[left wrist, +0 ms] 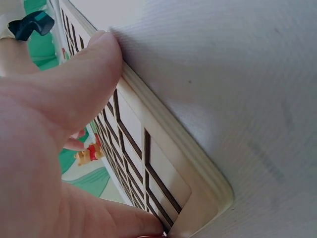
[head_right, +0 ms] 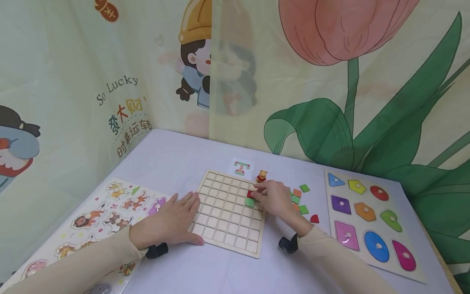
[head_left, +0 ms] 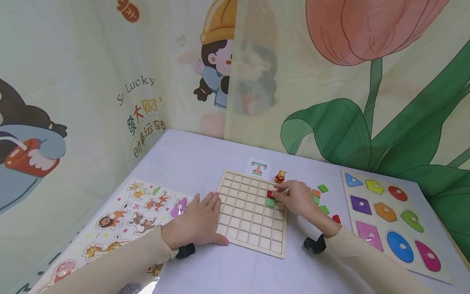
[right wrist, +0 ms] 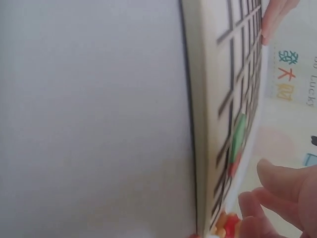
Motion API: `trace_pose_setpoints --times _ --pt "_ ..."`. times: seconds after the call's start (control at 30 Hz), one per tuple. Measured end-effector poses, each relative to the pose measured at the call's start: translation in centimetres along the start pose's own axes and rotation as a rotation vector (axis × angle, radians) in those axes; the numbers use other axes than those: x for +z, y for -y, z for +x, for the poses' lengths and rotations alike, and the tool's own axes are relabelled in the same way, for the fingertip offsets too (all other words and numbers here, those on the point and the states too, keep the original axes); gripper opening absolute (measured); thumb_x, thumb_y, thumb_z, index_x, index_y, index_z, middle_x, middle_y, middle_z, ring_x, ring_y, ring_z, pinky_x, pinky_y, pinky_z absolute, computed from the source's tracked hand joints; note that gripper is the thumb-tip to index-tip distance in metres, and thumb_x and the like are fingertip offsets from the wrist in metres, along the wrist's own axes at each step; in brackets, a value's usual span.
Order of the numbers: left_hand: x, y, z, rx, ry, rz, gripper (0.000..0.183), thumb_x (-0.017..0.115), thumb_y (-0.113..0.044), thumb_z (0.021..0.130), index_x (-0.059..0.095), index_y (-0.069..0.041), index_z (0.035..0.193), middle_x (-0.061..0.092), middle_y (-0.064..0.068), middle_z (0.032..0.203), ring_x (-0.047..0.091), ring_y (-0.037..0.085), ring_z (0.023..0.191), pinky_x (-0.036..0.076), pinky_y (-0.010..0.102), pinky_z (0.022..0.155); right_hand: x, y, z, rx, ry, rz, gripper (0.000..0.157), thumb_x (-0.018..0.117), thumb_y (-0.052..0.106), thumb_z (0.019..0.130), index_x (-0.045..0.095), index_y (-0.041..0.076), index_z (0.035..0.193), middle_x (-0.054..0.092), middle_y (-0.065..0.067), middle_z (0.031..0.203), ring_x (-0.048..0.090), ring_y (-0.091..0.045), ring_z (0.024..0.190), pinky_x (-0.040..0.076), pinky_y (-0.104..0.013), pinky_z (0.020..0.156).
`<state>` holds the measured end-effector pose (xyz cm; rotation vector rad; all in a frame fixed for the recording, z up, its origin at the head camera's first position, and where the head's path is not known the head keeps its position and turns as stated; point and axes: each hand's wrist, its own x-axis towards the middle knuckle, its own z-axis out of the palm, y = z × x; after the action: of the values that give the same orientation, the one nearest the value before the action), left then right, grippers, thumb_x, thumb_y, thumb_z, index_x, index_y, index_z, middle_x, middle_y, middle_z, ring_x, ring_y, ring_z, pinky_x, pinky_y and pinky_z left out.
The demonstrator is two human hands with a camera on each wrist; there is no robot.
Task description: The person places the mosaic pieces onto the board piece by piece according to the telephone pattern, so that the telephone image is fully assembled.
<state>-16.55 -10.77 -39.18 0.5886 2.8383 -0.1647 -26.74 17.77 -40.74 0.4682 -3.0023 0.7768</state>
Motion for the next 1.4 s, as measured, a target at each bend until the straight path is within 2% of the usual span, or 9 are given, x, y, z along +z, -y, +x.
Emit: trace_pose_setpoints --times 0.1,0.2,0.33,0.4,0.6,0.77,1.03,1.2,1.4 --pt "-0.1 0.0 0.1 0.001 0.001 0.006 0.116 0.058 -0.083 0.082 0.037 0.003 0.156 0.032 0.02 0.167 0.03 0.033 0.157 0.03 0.058 0.123 -1.2 -0.3 -0.7 -0.005 -0.032 -0.008 0.034 0.079 0.023 0.09 0.077 0.008 0.12 0.078 -0.006 0.096 0.051 -0.014 0.062 0.036 -0.025 0.051" --pt "-0.2 0.0 0.1 0.001 0.002 0.01 0.116 0.058 -0.083 0.082 0.037 0.003 0.156 0.031 0.021 0.167 0.029 0.033 0.157 0.03 0.058 0.123 -2.4 -0.7 -1.6 -0.004 -0.057 0.003 0.035 0.079 0.022 0.089 0.076 0.007 0.121 0.077 -0.008 0.089 0.053 -0.015 0.06 0.037 -0.026 0.05" --pt "-0.3 -0.1 0.1 0.0 0.005 0.001 0.115 0.059 -0.082 0.082 0.036 0.004 0.156 0.031 0.021 0.167 0.029 0.034 0.157 0.029 0.059 0.124 -3.8 -1.8 -2.7 0.01 -0.086 0.005 0.035 0.08 0.021 0.09 0.076 0.006 0.121 0.077 -0.012 0.092 0.058 -0.017 0.069 0.041 -0.025 0.052" --pt "-0.4 -0.1 0.0 0.0 0.007 -0.001 0.115 0.059 -0.082 0.083 0.037 0.004 0.156 0.031 0.021 0.167 0.029 0.034 0.157 0.03 0.059 0.124 -4.2 -2.5 -3.3 0.027 -0.101 -0.007 0.036 0.08 0.021 0.089 0.076 0.006 0.121 0.077 -0.013 0.102 0.06 -0.019 0.078 0.042 -0.024 0.055" --pt "-0.6 -0.2 0.0 0.001 0.016 0.003 0.114 0.06 -0.081 0.083 0.037 0.004 0.156 0.031 0.021 0.167 0.029 0.033 0.157 0.03 0.058 0.124 -5.1 -4.7 -5.0 0.118 -0.077 -0.014 0.039 0.078 0.022 0.091 0.073 0.006 0.126 0.075 -0.014 0.106 0.059 -0.023 0.087 0.045 -0.024 0.053" --pt "-0.5 -0.2 0.1 0.006 0.018 -0.012 0.114 0.061 -0.081 0.083 0.037 0.004 0.156 0.03 0.021 0.167 0.028 0.033 0.157 0.028 0.059 0.124 -5.9 -6.2 -6.2 0.208 -0.024 -0.011 0.048 0.079 0.028 0.09 0.069 0.004 0.131 0.072 -0.012 0.097 0.056 -0.02 0.079 0.044 -0.026 0.052" --pt "-0.6 -0.2 0.0 0.0 0.019 -0.023 0.114 0.062 -0.08 0.082 0.037 0.004 0.156 0.031 0.021 0.167 0.029 0.034 0.157 0.029 0.058 0.124 -5.9 -7.8 -8.0 0.209 0.02 -0.025 0.042 0.084 0.024 0.085 0.075 0.005 0.121 0.074 -0.013 0.098 0.054 -0.019 0.079 0.041 -0.024 0.055" --pt "-0.4 -0.2 0.0 0.0 0.019 -0.043 0.115 0.063 -0.08 0.082 0.036 0.005 0.156 0.03 0.022 0.167 0.029 0.034 0.157 0.028 0.059 0.124 -5.3 -7.8 -8.7 0.18 0.051 -0.022 0.04 0.086 0.02 0.083 0.077 0.005 0.119 0.063 -0.003 0.085 0.049 -0.018 0.076 0.036 -0.023 0.053" --pt "-0.4 -0.1 -0.1 0.006 0.018 -0.035 0.114 0.062 -0.08 0.083 0.036 0.005 0.155 0.031 0.022 0.167 0.029 0.035 0.157 0.028 0.06 0.124 -4.8 -7.8 -8.6 0.173 0.049 -0.048 0.041 0.086 0.018 0.082 0.076 0.005 0.12 0.059 -0.002 0.082 0.049 -0.018 0.076 0.037 -0.023 0.053"
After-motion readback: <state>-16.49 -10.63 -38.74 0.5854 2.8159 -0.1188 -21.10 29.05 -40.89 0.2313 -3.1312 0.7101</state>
